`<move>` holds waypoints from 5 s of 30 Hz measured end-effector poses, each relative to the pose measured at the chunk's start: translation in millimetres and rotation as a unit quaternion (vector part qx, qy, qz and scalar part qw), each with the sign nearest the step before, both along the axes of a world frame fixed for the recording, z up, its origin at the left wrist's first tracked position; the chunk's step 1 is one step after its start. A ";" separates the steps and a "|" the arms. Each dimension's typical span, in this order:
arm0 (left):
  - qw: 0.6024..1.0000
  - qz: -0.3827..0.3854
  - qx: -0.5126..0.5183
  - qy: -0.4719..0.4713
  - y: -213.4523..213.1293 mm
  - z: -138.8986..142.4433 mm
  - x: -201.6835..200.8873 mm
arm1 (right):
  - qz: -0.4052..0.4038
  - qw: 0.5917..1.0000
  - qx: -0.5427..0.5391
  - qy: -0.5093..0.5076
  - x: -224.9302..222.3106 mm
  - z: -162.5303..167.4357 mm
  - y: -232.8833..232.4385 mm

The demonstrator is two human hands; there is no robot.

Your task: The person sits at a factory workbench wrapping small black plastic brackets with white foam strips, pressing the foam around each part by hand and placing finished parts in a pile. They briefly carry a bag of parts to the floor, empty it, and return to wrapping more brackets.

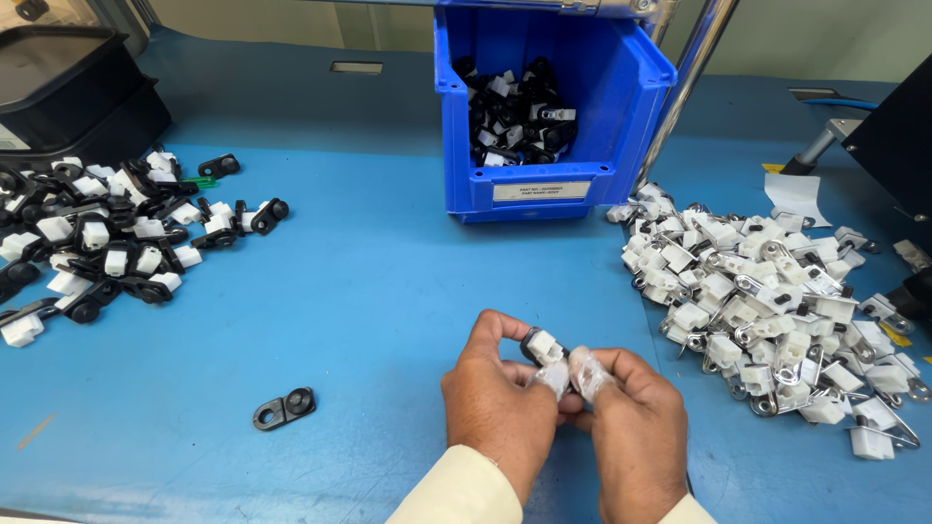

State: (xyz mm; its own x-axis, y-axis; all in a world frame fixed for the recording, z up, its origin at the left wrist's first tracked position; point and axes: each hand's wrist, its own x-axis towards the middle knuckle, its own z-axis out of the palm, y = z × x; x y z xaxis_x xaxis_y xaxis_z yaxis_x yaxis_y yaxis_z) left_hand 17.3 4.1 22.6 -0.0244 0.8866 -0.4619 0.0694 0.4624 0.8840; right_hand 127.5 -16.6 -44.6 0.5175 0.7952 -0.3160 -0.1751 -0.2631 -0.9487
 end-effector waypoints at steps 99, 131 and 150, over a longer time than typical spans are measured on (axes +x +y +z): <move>0.945 0.011 -0.236 -0.227 11.9 -48.8 -6.0 | 0.033 0.995 -0.071 0.069 16.9 -2.3 0.7; 0.962 -0.114 -0.167 -0.183 13.8 -48.8 -17.1 | 0.063 0.986 -0.143 0.056 41.3 5.8 9.9; 0.988 -0.047 0.097 0.112 8.8 -36.6 -84.4 | 0.175 0.970 0.171 -0.002 52.1 96.0 113.8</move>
